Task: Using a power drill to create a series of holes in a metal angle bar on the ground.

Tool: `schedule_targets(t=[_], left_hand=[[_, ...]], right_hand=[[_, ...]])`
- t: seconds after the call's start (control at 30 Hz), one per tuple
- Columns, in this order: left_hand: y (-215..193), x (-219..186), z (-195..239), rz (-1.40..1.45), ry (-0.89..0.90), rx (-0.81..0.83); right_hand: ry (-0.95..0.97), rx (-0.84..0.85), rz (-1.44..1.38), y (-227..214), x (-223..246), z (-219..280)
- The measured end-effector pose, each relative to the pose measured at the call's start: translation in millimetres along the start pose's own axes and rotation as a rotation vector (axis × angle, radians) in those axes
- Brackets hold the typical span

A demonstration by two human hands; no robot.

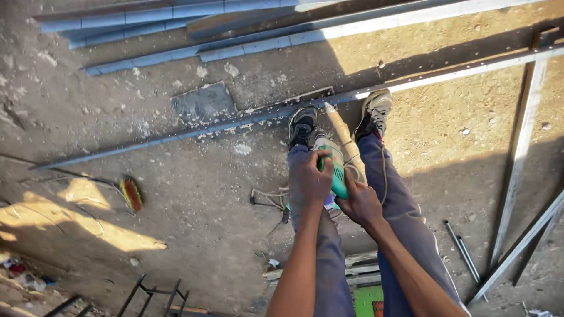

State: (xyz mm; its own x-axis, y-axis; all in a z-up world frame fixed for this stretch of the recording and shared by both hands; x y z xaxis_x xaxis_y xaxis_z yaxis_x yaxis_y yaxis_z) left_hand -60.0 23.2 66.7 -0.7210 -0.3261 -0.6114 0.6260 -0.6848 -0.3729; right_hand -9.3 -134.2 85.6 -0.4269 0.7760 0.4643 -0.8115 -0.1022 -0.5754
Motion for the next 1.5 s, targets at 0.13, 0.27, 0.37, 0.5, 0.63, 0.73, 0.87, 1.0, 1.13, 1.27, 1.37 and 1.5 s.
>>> schedule_targets(t=[0.13,0.27,0.37,0.5,0.63,0.73,0.87,1.0,1.13,1.27,1.37,1.5], left_hand=[[-8,-5,20,0.091,-0.028,-0.093],[-12,-3,19,0.372,-0.054,-0.112],[-7,12,3,0.414,-0.077,-0.071],[-13,28,-22,0.442,-0.016,-0.050],[-25,37,-41,0.442,0.017,-0.003],[-30,43,-46,0.427,0.018,0.010],[-28,51,-46,0.432,0.065,0.044],[-30,57,-44,0.378,0.087,0.025],[-26,55,-43,0.353,0.072,-0.002],[-13,71,-54,0.021,0.124,-0.090],[1,68,-57,-0.328,0.202,-0.140],[11,47,-56,-0.456,0.246,-0.211]], right_hand=[[-0.020,-0.013,0.021,17,-6,9],[-0.044,-0.033,0.073,25,-16,-4],[-0.073,-0.020,0.045,24,-7,-24],[-0.067,-0.035,0.044,48,-4,-46],[-0.074,-0.021,0.057,61,10,-63],[-0.075,-0.051,0.064,75,11,-64],[-0.064,-0.071,0.098,87,6,-61],[-0.067,-0.070,0.068,81,14,-60],[-0.076,-0.079,0.073,78,13,-60],[-0.091,-0.063,0.097,77,11,-63],[-0.089,-0.041,0.090,79,1,-66],[-0.087,-0.009,0.085,82,-19,-69]])
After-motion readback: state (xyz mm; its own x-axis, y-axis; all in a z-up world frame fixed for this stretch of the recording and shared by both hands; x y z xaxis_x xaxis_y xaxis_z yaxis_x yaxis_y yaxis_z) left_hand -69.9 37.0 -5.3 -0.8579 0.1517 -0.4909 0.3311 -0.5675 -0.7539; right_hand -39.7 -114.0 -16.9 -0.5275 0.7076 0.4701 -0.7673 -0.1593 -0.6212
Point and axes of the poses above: each hand's wrist, its own z-axis away from the middle knuckle, its own y-axis out of the palm, x = y × z, the point moved 5 cm from there along -z, towards the middle knuckle, and after that the axes turned 9 degrees about z, right-handed, at the moved point
